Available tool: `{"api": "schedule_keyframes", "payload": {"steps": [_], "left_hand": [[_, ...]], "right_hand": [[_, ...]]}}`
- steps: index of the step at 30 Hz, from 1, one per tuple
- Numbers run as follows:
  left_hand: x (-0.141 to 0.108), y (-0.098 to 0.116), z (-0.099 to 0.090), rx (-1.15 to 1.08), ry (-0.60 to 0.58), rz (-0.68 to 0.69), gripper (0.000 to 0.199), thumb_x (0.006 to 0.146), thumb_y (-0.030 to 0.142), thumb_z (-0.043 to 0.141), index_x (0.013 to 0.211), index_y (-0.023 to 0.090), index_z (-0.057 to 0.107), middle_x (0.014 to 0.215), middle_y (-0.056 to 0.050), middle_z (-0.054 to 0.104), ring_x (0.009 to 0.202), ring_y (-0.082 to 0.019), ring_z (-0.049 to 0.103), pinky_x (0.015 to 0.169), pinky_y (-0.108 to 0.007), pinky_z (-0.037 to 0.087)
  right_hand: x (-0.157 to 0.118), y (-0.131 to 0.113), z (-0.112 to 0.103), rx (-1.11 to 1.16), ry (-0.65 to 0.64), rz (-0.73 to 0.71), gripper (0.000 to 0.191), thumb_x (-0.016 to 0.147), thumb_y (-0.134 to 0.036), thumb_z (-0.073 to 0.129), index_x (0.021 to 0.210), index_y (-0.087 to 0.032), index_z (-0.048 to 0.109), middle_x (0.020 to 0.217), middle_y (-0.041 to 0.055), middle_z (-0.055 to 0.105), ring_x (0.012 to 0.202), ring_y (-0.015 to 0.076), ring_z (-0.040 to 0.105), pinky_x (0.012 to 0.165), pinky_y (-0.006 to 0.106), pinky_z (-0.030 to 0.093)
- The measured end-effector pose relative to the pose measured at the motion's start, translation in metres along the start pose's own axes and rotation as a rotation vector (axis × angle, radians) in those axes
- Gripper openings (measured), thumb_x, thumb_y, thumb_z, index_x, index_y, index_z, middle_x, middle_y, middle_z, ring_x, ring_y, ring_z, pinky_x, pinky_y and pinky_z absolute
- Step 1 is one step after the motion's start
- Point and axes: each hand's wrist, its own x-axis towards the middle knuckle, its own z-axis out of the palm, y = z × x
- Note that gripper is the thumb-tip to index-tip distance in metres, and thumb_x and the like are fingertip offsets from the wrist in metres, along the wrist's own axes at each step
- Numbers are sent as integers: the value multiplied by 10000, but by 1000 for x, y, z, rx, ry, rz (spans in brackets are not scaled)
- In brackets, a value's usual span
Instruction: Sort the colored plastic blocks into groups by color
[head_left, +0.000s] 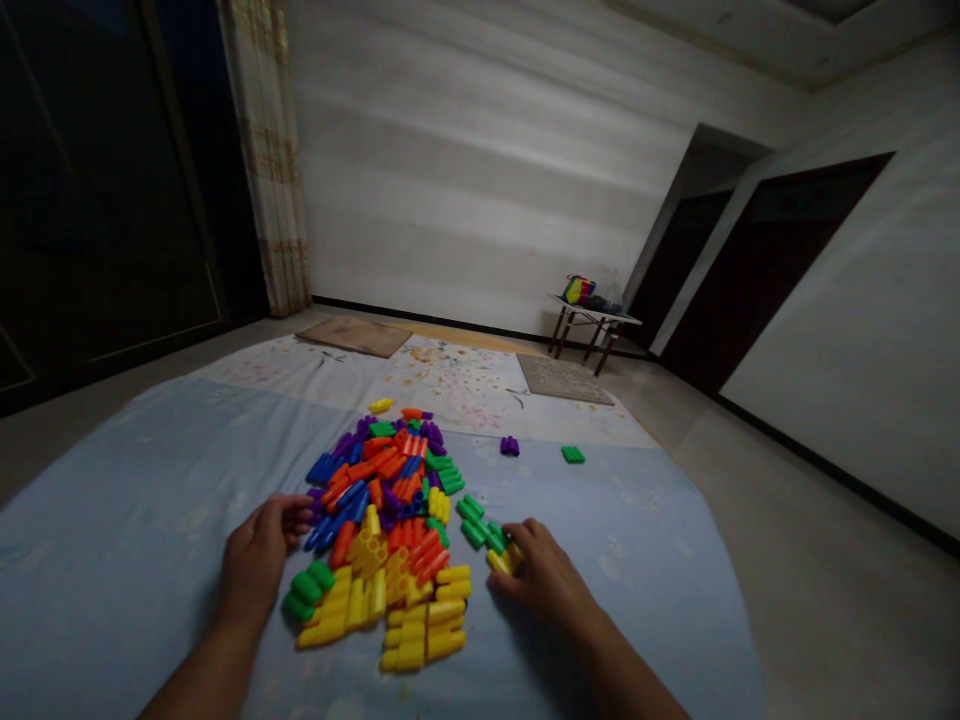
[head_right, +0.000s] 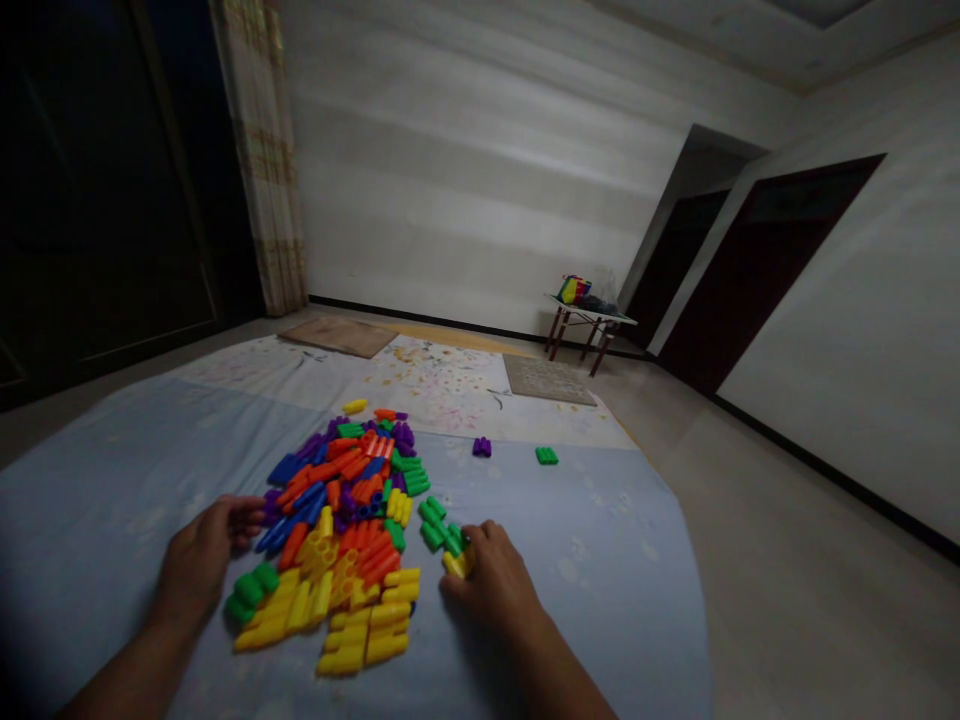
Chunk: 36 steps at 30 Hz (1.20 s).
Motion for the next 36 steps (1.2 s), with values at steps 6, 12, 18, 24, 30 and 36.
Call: {"api": "schedule_keyframes", "payload": {"steps": [6,12,18,24,30,36], "left_hand": [[4,-8,-1,22,-1,18,354,718,437,407,748,152,615,651,-23,617,568,-143,540,489,-241,430],[-13,7,-4,304,-46,448,391,827,447,332,877,188,620,831,-45,655,789,-190,606,752,-320,490],[-60,24,30,634,-410,1116,416,827,424,482,1196,239,533,1192,-54,609,1116,-205,527,984,-352,379],[-77,15,52,777,-628,1206,512,803,486,520,1275,295,469,1207,-53,599,1115,-226,511,992,-430,339],[-79,21,53,789,-733,1119,466,756,481,586,1189,313,554,1088,-46,632,995,-224,551,913,-420,391],[-80,17,52,757,-673,1079,371,769,440,582,1117,311,594,1057,-35,637,982,-214,559,880,-393,418]], "right_hand": [[5,2,6,139,119,-142,457,694,-221,641,1142,-205,548,986,68,540,943,206,538,848,316,456],[8,3,8,271,197,-318,534,696,-142,637,1206,-223,499,1052,75,523,1007,206,513,896,342,448],[5,-10,8,304,126,-458,542,729,-170,642,1238,-253,477,1129,80,530,1068,213,500,923,361,437],[3,-18,9,318,148,-564,557,758,-215,644,1272,-263,437,1143,77,544,1059,208,499,914,355,441],[3,-19,12,308,158,-587,547,766,-248,655,1269,-257,439,1119,73,568,1030,210,503,899,360,443],[2,-19,12,294,158,-582,565,754,-226,661,1271,-266,438,1111,65,569,1024,206,504,899,356,443]]}}
